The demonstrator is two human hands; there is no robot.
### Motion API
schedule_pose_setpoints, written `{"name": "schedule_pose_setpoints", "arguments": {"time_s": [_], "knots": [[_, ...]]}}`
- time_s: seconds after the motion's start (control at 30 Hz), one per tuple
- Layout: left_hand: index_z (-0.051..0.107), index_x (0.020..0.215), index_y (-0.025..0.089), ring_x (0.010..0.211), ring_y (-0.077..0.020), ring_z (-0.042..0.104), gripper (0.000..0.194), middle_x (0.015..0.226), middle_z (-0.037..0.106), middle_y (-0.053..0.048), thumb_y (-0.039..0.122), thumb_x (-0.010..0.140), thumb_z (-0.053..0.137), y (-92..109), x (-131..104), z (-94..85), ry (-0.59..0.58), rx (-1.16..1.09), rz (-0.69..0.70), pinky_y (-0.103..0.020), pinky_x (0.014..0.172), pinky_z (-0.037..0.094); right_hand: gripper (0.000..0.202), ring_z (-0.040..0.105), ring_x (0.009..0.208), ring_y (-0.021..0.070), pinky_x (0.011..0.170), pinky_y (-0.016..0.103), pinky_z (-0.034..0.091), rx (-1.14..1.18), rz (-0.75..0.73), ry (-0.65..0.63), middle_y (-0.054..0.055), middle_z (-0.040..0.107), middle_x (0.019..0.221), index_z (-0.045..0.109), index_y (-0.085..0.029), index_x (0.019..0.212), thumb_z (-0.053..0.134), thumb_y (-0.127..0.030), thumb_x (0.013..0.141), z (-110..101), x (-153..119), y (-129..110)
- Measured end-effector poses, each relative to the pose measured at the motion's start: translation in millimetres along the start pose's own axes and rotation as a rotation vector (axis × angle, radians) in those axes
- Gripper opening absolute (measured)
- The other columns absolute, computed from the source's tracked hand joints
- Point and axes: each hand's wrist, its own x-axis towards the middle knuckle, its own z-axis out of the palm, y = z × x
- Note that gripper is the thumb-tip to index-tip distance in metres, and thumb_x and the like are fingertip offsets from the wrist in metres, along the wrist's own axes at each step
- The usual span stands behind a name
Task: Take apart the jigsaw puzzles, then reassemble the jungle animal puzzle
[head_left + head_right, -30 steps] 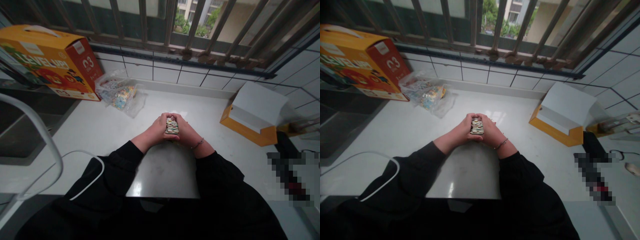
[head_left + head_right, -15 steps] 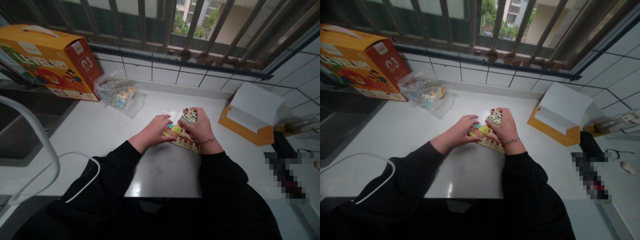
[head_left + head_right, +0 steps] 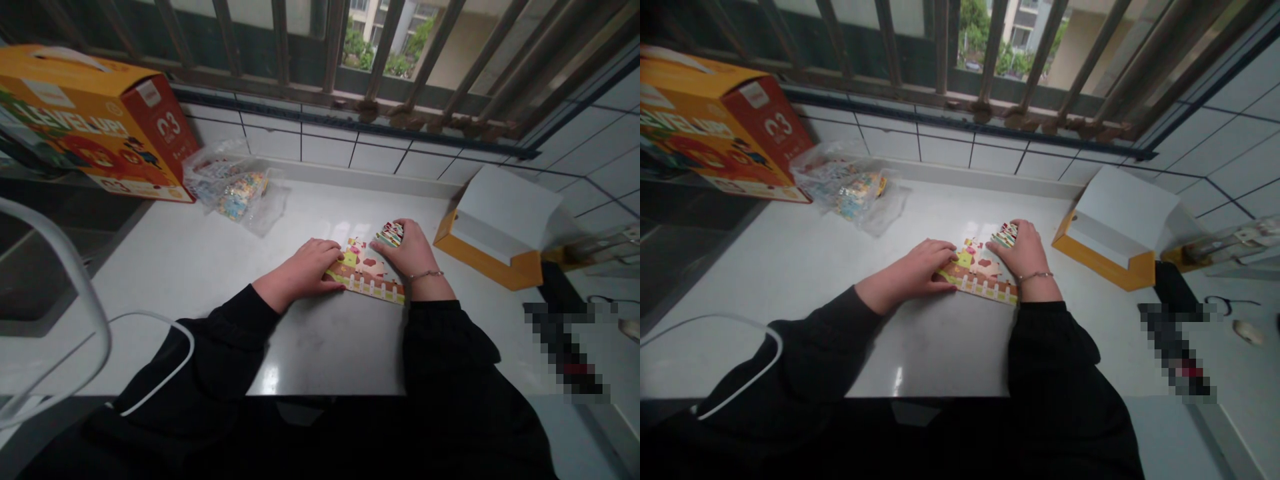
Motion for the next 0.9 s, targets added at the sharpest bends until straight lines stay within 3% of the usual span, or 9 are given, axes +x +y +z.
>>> {"name": "schedule_pose_setpoints", "arguments": {"time_s": [0.17,0.3,0.4,0.5,0.63,0.9], "knots": [[0.068,0.127,0.023,0.137,-0.0374,0.059,0.057,0.144,0.066,-0.016,0.051,0.083,0.089,0.1,-0.9,-0.8,-0.002,-0.011,-0.022,-0.05,0.118,0.044,0.06,0.067,0.11,0.0386,0.102,0.059,0.055,0.015,0.009,0.005,0.017,0.071,0.118,0.065,-0.022,0.118,0.085,-0.06,0.077,-2.0,-0.5,-7.4],[0.068,0.127,0.023,0.132,-0.0371,0.059,0.059,0.14,0.067,-0.014,0.053,0.082,0.09,-4.8,-4.1,-7.4,0.005,-0.005,-0.06,-0.05,0.116,0.045,0.055,0.068,0.111,0.0376,0.103,0.058,0.055,0.046,-0.001,0.096,0.016,0.071,0.122,0.065,-0.023,0.12,0.083,-0.056,0.081,-5.7,-0.6,-12.0],[0.068,0.128,0.021,0.129,-0.0367,0.059,0.061,0.137,0.066,-0.014,0.052,0.081,0.09,-12.1,-9.1,-14.5,0.002,0.008,-0.101,-0.049,0.115,0.047,0.056,0.068,0.11,0.038,0.101,0.059,0.055,0.023,0.03,0.021,0.016,0.071,0.118,0.064,-0.022,0.12,0.084,-0.055,0.078,-5.2,-0.1,-10.2],[0.067,0.133,0.02,0.129,-0.0373,0.058,0.07,0.142,0.061,-0.016,0.056,0.078,0.091,-20.9,-14.4,-19.4,0.046,0.012,-0.196,-0.049,0.115,0.048,0.057,0.069,0.105,0.038,0.097,0.059,0.057,0.002,0.05,-0.048,0.016,0.072,0.112,0.064,-0.023,0.117,0.086,-0.056,0.076,-2.9,0.1,-6.5],[0.067,0.135,0.018,0.133,-0.0426,0.054,0.086,0.149,0.055,-0.02,0.061,0.067,0.097,-28.4,-18.2,-22.6,0.127,0.083,-0.358,-0.055,0.117,0.046,0.055,0.069,0.102,0.0379,0.096,0.06,0.057,0.023,0.021,0.002,0.015,0.073,0.11,0.064,-0.024,0.114,0.085,-0.058,0.075,-1.7,-0.2,-5.2],[0.074,0.108,0.017,0.113,-0.0403,0.06,0.06,0.116,0.062,-0.017,0.061,0.073,0.095,-28.0,-19.4,-27.6,0.181,0.176,-0.576,-0.054,0.105,0.052,0.054,0.071,0.106,0.0372,0.098,0.059,0.058,0.118,-0.073,0.025,0.014,0.074,0.116,0.066,-0.025,0.12,0.085,-0.055,0.079,-7.2,-7.5,-31.7]]}}
